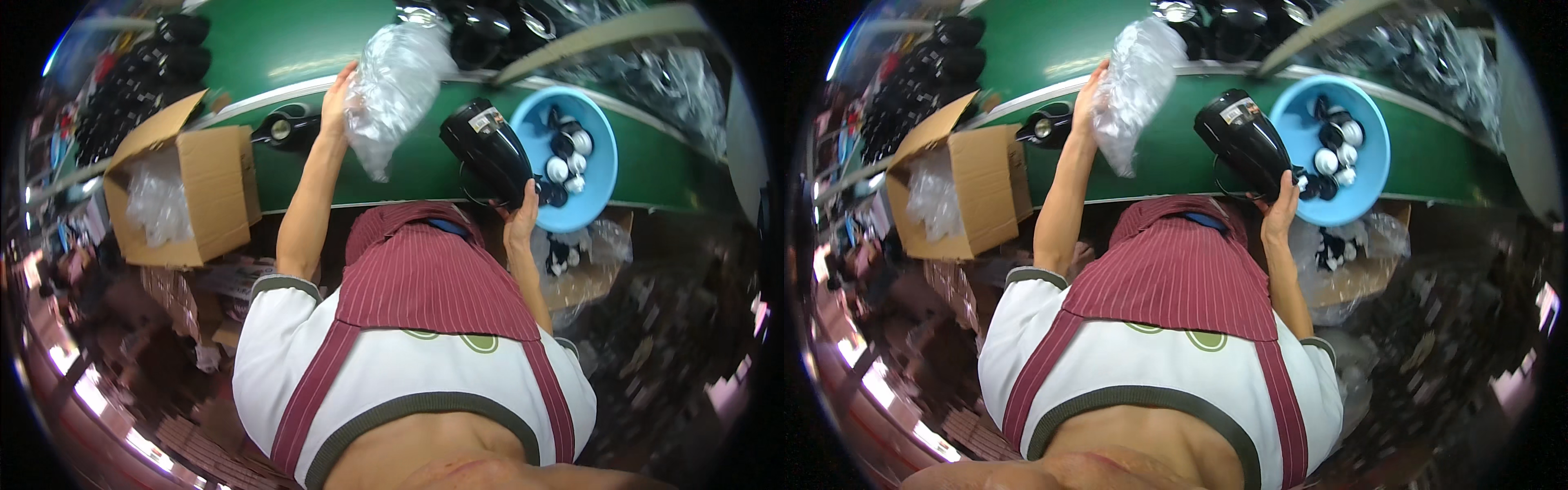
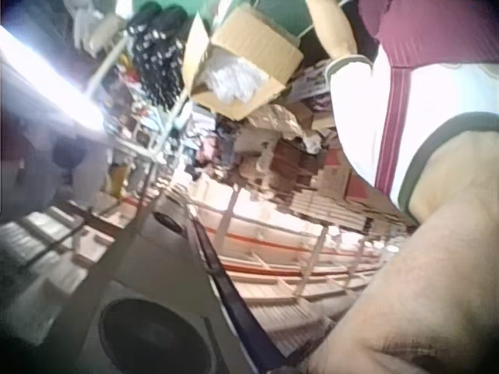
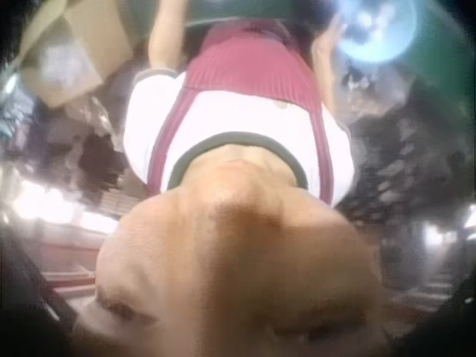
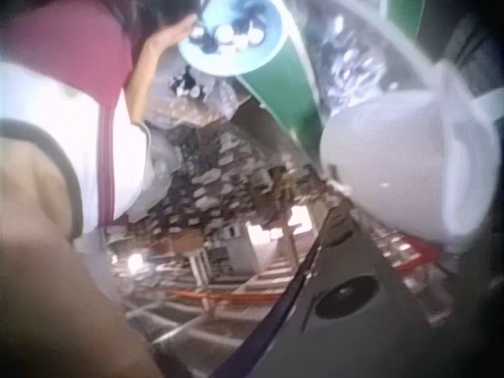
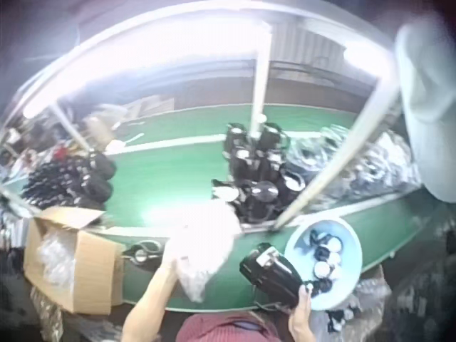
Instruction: The person repeatedly picks up black electric kettles from a green workbench, places each into a clear plastic bag, and sets the bagged unit aside. They also handle small white and black components from a blue basin, placing them into bags. The process continues with multiple kettles and components throughout the clip.
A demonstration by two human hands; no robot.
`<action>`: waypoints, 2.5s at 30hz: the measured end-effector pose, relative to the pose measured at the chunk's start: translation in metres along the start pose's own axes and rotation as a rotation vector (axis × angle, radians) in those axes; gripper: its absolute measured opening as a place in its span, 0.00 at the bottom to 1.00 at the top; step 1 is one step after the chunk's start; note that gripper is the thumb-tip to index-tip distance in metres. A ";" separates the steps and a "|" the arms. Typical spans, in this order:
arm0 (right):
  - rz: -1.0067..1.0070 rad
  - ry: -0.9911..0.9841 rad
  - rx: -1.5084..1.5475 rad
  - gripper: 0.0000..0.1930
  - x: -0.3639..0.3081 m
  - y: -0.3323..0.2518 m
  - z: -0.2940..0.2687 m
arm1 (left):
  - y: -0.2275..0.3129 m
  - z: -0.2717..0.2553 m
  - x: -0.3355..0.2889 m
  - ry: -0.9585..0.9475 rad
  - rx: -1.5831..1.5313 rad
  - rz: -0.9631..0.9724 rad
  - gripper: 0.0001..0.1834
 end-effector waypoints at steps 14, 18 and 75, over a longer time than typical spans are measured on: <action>-0.031 0.064 0.080 0.28 -0.068 0.040 -0.029 | -0.099 -0.080 0.038 0.623 1.091 0.144 0.17; -0.021 0.093 0.153 0.30 -0.087 0.057 -0.037 | -0.095 -0.006 -0.069 0.209 0.435 -0.037 0.20; 0.122 0.119 0.510 0.36 -0.169 0.127 -0.081 | -0.218 -0.008 0.026 -1.990 2.227 0.251 0.29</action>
Point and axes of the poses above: each hand's wrist, its own x-axis towards the middle knuckle, its own z-axis out of the palm, y = z × x, the point moved 2 cm from there along x, towards the middle knuckle, and after that the axes turned 15 degrees about x, right-handed, at the moved point
